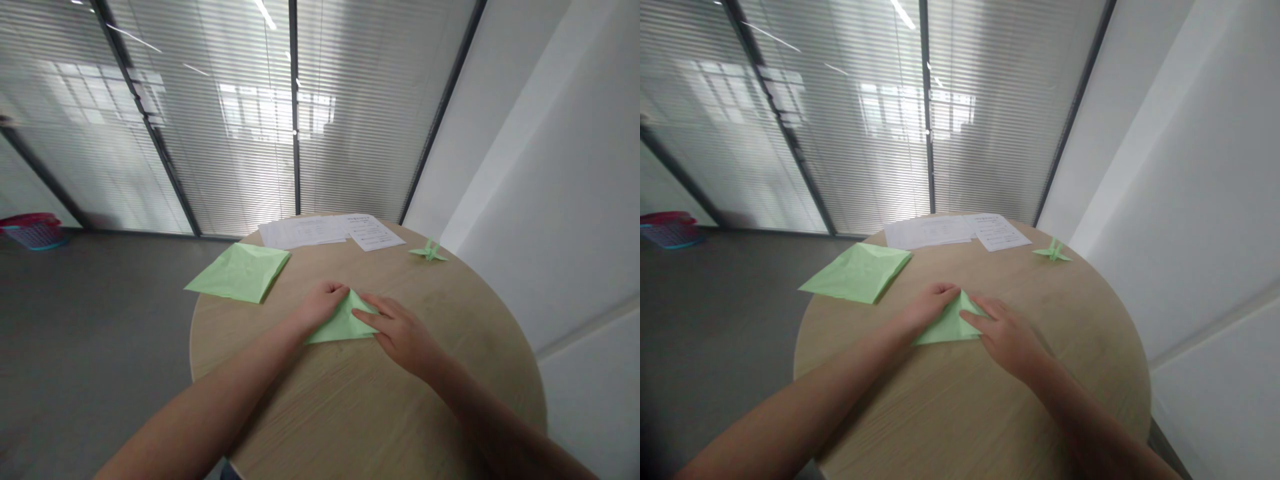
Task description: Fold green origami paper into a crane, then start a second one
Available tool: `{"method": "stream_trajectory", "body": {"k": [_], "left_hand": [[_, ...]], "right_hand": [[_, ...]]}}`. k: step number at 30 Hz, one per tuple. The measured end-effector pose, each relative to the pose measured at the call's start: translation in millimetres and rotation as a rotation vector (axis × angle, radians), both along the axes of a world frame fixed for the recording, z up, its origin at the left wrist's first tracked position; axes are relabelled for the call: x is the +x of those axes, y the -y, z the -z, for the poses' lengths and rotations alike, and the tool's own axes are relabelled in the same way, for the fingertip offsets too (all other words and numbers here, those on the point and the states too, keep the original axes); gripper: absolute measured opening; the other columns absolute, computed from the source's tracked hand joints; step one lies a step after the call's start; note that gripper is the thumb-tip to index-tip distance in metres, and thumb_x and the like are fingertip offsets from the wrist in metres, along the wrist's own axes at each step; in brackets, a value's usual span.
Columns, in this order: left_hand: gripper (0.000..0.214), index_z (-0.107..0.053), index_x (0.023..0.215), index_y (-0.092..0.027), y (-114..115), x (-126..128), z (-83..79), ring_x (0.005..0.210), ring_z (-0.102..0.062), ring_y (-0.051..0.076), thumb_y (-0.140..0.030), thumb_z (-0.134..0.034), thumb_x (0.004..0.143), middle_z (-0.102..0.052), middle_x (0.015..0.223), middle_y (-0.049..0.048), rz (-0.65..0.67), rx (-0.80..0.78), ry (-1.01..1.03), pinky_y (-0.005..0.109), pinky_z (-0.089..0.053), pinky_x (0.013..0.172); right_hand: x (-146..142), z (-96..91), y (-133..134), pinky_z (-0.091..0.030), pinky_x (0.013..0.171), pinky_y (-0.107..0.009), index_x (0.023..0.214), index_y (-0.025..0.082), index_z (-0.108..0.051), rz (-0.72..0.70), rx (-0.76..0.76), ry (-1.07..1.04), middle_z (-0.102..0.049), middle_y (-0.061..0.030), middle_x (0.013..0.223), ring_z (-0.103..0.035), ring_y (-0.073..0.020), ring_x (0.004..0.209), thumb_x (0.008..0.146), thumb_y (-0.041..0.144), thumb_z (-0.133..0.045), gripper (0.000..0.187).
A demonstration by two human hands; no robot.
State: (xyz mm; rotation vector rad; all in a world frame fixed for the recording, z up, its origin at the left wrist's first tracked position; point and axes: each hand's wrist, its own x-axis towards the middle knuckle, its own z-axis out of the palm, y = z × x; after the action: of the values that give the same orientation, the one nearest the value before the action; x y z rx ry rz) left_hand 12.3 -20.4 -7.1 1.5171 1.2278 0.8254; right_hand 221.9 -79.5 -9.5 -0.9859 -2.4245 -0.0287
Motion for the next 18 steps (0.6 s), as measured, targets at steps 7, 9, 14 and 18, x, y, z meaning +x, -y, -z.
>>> {"method": "stream_trajectory", "body": {"k": [7,9,14,18], "left_hand": [[0.029,-0.064,0.077,-0.018,3,-1,1.1,0.061,-0.054,0.016,-0.046,-0.061,0.079,-0.063,0.066,0.0004,-0.071,-0.162,0.165,0.027,-0.04,0.058],[0.032,-0.065,0.073,-0.017,1,-1,4.5,0.058,-0.051,0.015,-0.049,-0.061,0.078,-0.061,0.063,-0.0002,-0.055,-0.146,0.132,0.026,-0.038,0.056],[0.038,-0.06,0.06,-0.017,-8,-1,16.4,0.051,-0.041,0.013,-0.052,-0.065,0.072,-0.05,0.052,-0.0029,0.016,-0.075,0.076,0.025,-0.03,0.051],[0.034,-0.061,0.063,-0.018,-8,1,19.5,0.053,-0.044,0.013,-0.051,-0.071,0.069,-0.053,0.055,-0.0025,-0.113,-0.112,0.188,0.026,-0.032,0.053]], "right_hand": [[-6,6.1,0,-0.047,0.105,-0.044,0.132,0.03,-0.061,0.05,-0.078,0.017,-0.051,-0.0096,0.146,-0.053,-0.0244,0.128,0.079,-0.001,-0.048,0.063],[-10,7.4,1,-0.049,0.103,-0.044,0.131,0.028,-0.063,0.096,-0.084,0.038,-0.054,-0.0111,0.142,-0.056,-0.026,0.125,0.073,-0.004,-0.046,0.067],[-17,14.0,-2,-0.051,0.1,-0.042,0.127,0.029,-0.065,0.137,-0.101,0.041,-0.058,-0.0095,0.138,-0.06,-0.0263,0.121,0.065,-0.005,-0.042,0.075],[-16,22.0,-9,-0.049,0.102,-0.04,0.148,0.033,-0.041,0.168,-0.153,-0.13,-0.056,-0.0059,0.142,-0.058,-0.0244,0.124,0.063,-0.002,-0.044,0.092]]}}
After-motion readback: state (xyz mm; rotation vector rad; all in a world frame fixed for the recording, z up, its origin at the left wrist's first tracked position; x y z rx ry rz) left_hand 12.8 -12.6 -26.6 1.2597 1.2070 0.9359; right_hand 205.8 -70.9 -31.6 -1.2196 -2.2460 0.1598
